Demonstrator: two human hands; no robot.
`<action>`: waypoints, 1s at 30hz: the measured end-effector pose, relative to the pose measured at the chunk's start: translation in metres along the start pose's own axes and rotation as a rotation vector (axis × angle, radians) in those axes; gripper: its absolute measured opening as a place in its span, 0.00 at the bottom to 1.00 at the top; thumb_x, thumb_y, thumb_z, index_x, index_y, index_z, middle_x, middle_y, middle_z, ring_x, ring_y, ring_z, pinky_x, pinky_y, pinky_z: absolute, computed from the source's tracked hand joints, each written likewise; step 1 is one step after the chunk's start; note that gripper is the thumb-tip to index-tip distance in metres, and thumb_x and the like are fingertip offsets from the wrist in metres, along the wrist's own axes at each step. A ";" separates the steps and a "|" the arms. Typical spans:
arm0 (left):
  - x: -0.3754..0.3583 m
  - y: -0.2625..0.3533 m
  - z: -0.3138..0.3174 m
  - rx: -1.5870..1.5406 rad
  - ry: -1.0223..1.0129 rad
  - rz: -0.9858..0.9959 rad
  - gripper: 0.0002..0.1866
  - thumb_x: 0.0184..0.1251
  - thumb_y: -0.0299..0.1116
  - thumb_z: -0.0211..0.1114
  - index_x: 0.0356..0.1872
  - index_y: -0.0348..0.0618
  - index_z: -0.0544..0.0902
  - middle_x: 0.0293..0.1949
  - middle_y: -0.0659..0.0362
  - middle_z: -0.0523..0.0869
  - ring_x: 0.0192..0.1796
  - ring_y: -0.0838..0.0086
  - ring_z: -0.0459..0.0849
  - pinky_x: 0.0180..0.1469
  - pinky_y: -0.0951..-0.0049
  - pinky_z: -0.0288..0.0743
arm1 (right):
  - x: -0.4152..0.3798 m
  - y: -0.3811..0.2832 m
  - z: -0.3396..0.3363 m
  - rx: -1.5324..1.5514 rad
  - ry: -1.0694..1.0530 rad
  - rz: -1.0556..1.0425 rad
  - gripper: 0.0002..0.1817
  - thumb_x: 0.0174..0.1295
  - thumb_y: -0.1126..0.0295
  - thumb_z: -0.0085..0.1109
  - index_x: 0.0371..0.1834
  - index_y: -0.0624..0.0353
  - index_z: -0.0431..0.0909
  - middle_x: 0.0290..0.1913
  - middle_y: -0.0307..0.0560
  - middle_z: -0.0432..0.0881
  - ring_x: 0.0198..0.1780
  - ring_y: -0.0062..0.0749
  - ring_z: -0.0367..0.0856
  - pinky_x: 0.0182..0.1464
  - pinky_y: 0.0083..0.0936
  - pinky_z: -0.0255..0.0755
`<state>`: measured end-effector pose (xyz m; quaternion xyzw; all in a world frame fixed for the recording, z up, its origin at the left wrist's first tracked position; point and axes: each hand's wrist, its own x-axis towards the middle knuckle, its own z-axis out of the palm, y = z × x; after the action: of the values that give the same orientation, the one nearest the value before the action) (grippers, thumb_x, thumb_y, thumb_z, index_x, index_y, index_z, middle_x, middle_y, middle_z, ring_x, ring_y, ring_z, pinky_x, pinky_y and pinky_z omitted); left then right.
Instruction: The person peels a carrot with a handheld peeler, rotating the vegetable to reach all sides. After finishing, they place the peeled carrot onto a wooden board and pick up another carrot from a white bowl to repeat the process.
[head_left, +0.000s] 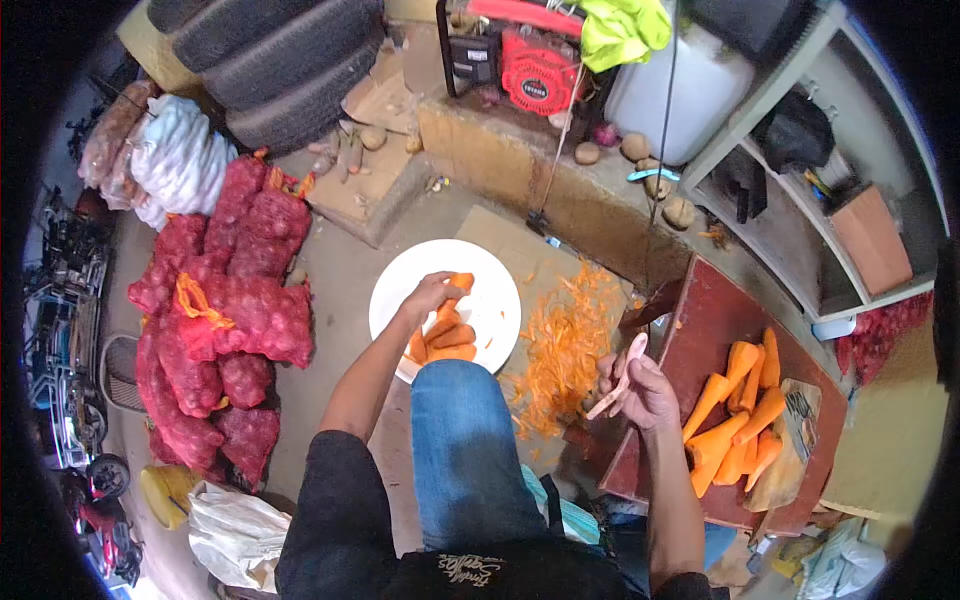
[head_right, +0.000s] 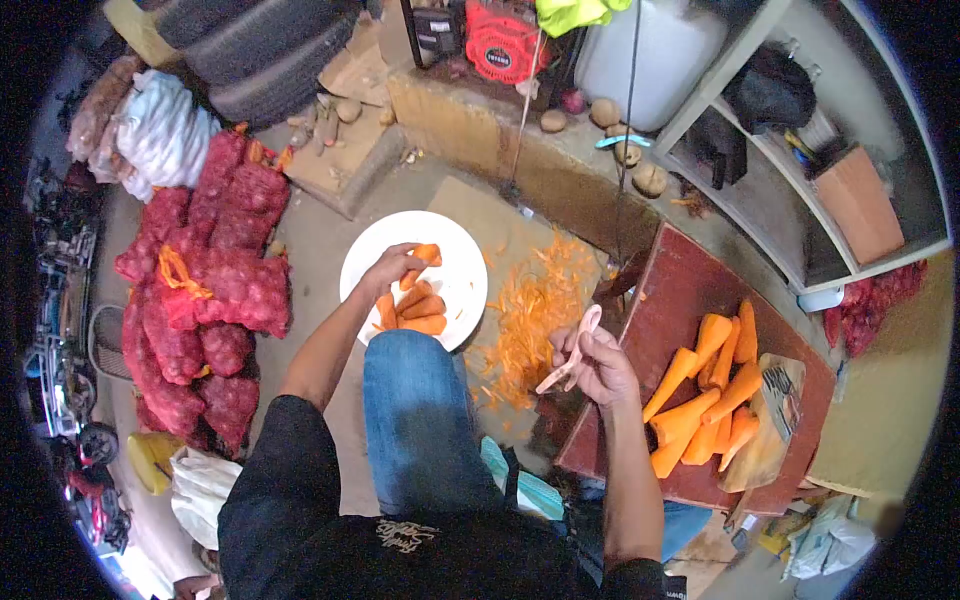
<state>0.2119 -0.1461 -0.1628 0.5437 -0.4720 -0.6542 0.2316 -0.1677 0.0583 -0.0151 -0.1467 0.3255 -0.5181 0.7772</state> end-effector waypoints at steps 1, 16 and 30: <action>-0.012 0.025 0.006 -0.145 -0.033 0.015 0.27 0.60 0.31 0.67 0.62 0.34 0.77 0.45 0.50 0.86 0.46 0.67 0.87 0.44 0.68 0.83 | 0.000 0.002 -0.005 -0.012 -0.027 -0.013 0.13 0.67 0.63 0.65 0.41 0.64 0.80 0.41 0.48 0.81 0.36 0.33 0.81 0.38 0.29 0.79; -0.163 0.125 0.188 -1.070 -0.344 0.021 0.24 0.75 0.59 0.54 0.45 0.46 0.78 0.27 0.57 0.81 0.21 0.71 0.77 0.26 0.68 0.71 | -0.074 0.026 0.045 -0.097 0.002 -0.374 0.11 0.67 0.68 0.66 0.44 0.65 0.79 0.35 0.45 0.84 0.31 0.28 0.83 0.34 0.26 0.77; -0.180 0.135 0.228 -1.015 -0.472 0.153 0.16 0.78 0.45 0.56 0.55 0.44 0.74 0.39 0.56 0.84 0.36 0.73 0.87 0.28 0.74 0.83 | -0.043 -0.001 0.101 -0.453 0.039 -0.501 0.10 0.66 0.68 0.66 0.42 0.62 0.80 0.30 0.42 0.84 0.26 0.21 0.81 0.27 0.16 0.73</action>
<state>0.0260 0.0238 0.0346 0.1674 -0.1754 -0.8843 0.3990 -0.1130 0.0860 0.0758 -0.3812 0.4009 -0.6102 0.5671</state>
